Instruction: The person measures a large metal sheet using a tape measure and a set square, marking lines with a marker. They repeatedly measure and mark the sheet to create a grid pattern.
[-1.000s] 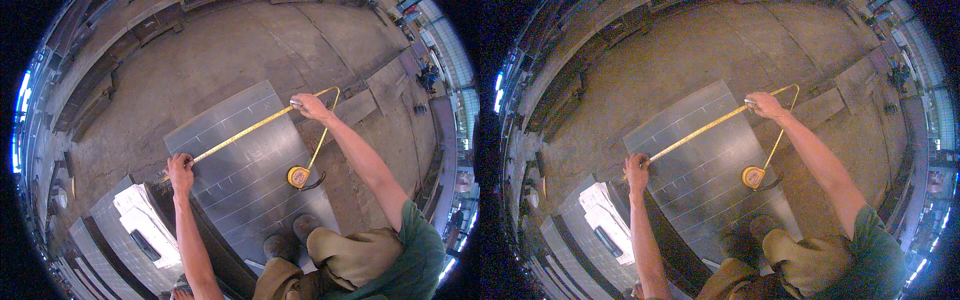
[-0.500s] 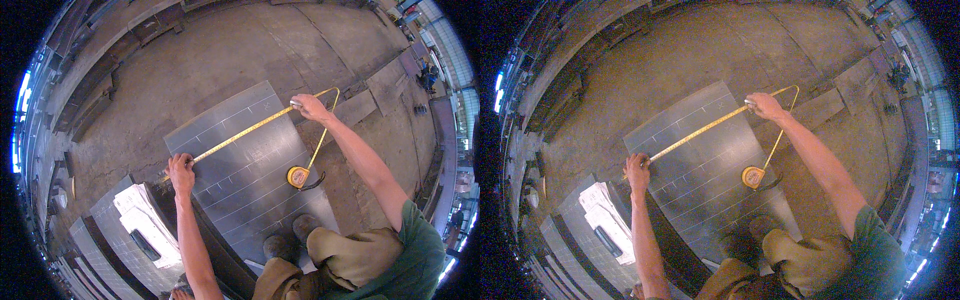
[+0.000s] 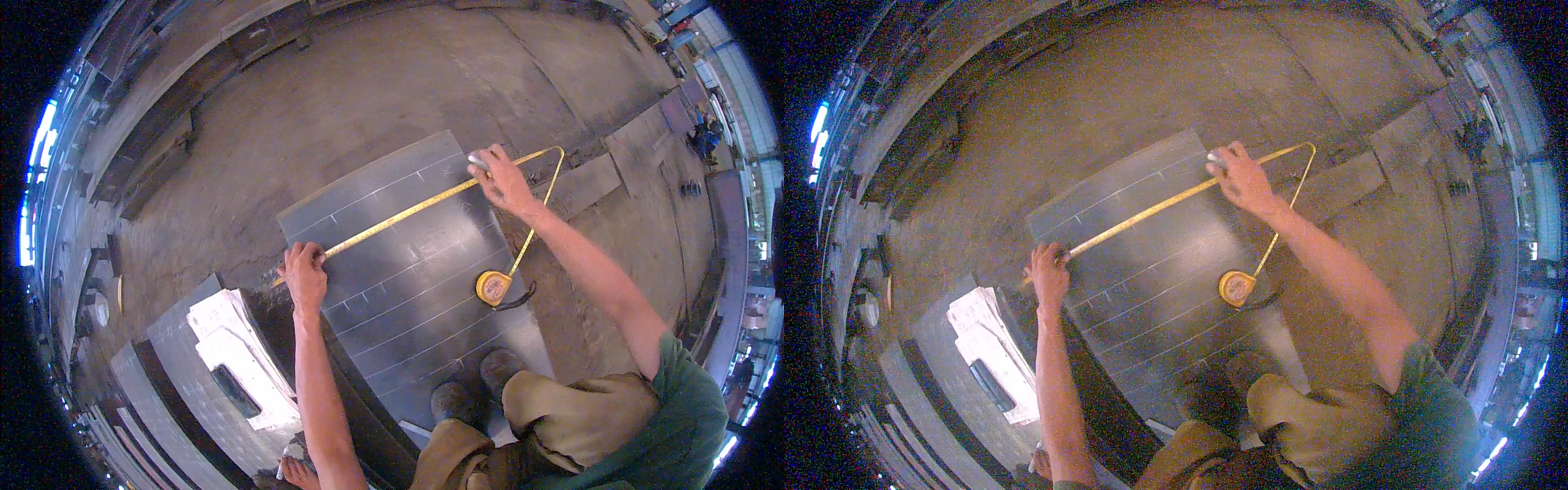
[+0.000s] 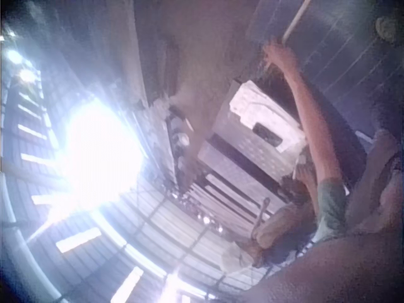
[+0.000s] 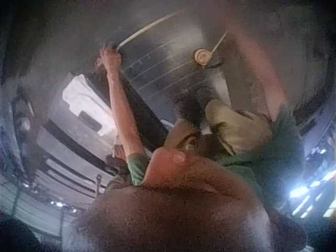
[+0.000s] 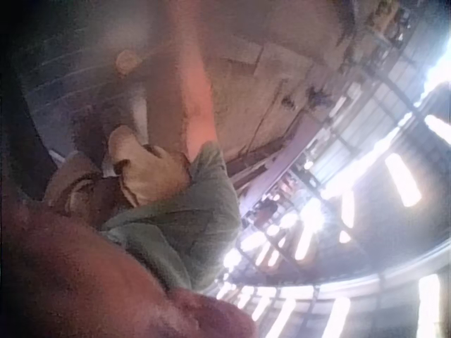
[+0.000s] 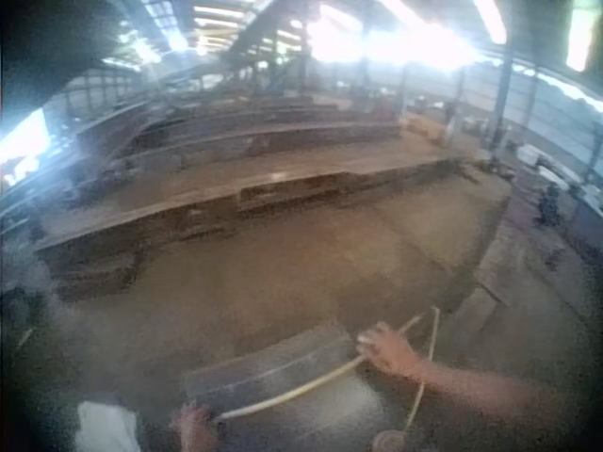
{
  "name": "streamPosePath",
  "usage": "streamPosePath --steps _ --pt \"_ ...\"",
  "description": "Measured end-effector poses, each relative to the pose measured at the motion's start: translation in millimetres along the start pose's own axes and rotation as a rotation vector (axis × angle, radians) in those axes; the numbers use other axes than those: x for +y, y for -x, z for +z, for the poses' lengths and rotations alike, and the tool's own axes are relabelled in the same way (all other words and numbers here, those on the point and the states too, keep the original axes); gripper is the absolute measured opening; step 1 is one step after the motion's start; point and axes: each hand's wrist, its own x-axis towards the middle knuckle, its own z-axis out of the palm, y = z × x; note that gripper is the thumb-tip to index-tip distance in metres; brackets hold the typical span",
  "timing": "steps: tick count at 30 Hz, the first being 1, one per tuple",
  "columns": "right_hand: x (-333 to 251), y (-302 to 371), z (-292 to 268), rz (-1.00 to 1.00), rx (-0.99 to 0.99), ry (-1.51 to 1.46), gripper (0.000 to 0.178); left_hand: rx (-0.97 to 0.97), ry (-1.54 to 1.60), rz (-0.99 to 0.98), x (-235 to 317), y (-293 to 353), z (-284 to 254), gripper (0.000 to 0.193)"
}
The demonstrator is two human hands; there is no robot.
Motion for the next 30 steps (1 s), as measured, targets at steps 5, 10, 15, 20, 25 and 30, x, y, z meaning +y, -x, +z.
streamPosePath --steps 5,10,15,20,25,30 --pt "-47 16 46 -0.231 0.0 -0.092 0.024 -0.039 -0.017 0.002 5 -3 -3 0.012" --pt "-102 31 84 -0.214 -0.14 -0.176 0.022 -0.035 -0.018 0.007 3 -3 -4 0.014" --pt "-135 35 112 -0.254 -0.113 -0.292 0.022 -0.034 -0.035 0.0 5 -4 -4 0.016" --pt "-160 32 128 -0.202 -0.225 -0.283 0.02 -0.061 0.0 -0.02 9 -5 -6 0.015" --pt "-179 31 132 -0.198 -0.267 -0.305 0.019 -0.047 -0.031 -0.016 9 -4 -7 0.012" --pt "-185 32 140 -0.195 -0.235 -0.346 0.017 -0.042 -0.028 -0.001 11 -5 -8 0.013"
